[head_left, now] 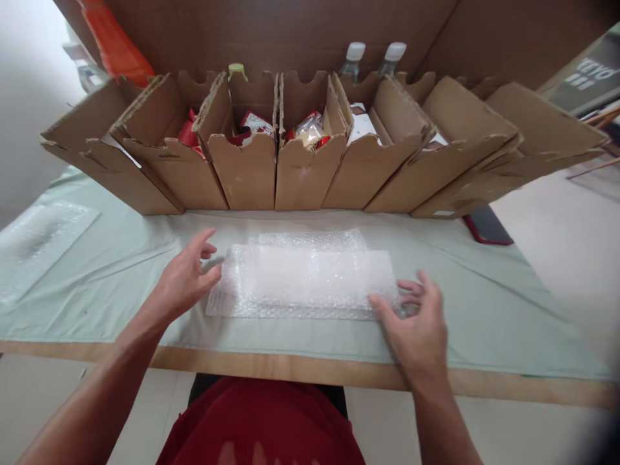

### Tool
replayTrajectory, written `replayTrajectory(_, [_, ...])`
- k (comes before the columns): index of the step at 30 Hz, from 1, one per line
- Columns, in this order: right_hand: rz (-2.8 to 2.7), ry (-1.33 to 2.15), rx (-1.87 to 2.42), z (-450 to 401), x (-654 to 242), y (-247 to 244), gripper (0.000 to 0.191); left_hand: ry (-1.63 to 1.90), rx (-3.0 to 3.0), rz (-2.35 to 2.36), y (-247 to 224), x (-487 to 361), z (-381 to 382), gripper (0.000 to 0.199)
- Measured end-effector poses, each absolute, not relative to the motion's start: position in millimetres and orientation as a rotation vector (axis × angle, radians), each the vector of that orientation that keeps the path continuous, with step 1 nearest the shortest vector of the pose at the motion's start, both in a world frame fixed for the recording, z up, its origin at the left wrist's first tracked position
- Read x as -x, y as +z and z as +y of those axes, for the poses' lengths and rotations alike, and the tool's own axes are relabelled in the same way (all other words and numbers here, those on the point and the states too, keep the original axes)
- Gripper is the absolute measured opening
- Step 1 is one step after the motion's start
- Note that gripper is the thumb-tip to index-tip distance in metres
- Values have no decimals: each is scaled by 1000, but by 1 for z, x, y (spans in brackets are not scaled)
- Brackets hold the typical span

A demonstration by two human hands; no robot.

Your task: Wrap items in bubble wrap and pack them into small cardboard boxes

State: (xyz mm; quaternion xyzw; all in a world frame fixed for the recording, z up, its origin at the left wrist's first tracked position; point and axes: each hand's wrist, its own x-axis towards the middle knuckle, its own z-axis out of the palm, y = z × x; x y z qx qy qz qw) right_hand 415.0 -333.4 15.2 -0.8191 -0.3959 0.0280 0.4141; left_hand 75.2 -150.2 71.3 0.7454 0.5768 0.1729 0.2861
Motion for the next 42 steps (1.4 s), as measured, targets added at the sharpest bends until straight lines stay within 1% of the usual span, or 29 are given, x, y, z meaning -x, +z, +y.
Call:
replayTrajectory(1, [-1042,-34,2083,-337,-418,18,90,483,-2098,1587,71,-77,-155,68])
replayTrajectory(3, [-1176,-246,2063,-339,-417,29,83,566,-2323,1536,72,-85,-166,57])
replayTrajectory(4, [-1284,-328,2021,-336,-415,35,76,607,-2434,1432,73,-93,-172,51])
replayTrajectory(6, [-1559,-383,1896,-325,-406,42,66,589,-2618,1143,70,-113,-182,46])
replayTrajectory(8, [-1828,-343,1784,-308,-398,37,62,387,-2714,911,61,-132,-185,52])
replayTrajectory(11, [-2088,-359,1703,-286,-397,13,60,90,-2708,807,41,-145,-182,63])
replayTrajectory(13, [-2165,-405,1703,-280,-406,-5,59,39,-2673,818,28,-142,-181,67])
replayTrajectory(16, [-2232,-363,1729,-277,-428,-16,56,146,-2649,856,15,-133,-187,71])
replayTrajectory(18, [-2260,-308,1706,-270,-442,-2,50,301,-2654,908,11,-129,-191,74])
replayTrajectory(19, [-2260,-295,1679,-262,-445,13,47,394,-2665,930,9,-128,-192,76])
replayTrajectory(21, [-2231,-303,1612,-235,-442,57,39,548,-2701,903,6,-127,-192,76])
replayTrajectory(22, [-2223,-304,1557,-217,-433,84,37,602,-2716,864,3,-127,-192,73])
replayTrajectory(24, [-2234,-286,1422,-171,-401,142,31,659,-2741,797,-4,-129,-192,64])
replayTrajectory(26, [-2342,-256,1225,-117,-356,194,24,742,-2774,809,-15,-134,-193,61])
replayTrajectory(27, [-2402,-248,1135,-88,-332,215,24,808,-2798,836,-22,-138,-193,60])
replayTrajectory(29, [-2552,-206,1149,-32,-285,241,26,953,-2859,885,-34,-145,-193,52])
replayTrajectory(32, [-2927,-38,1390,32,-230,247,24,1070,-2942,965,-49,-155,-192,30])
replayTrajectory(34, [-3086,42,1534,56,-207,236,22,1062,-2975,997,-54,-159,-190,25])
replayTrajectory(38, [-3092,141,1655,70,-191,202,18,994,-2982,998,-50,-158,-191,28])
replayTrajectory(40, [-3040,155,1662,70,-193,195,14,951,-2949,993,-42,-153,-193,37])
replayTrajectory(42, [-2973,130,1648,68,-201,201,14,899,-2896,965,-33,-147,-194,52])
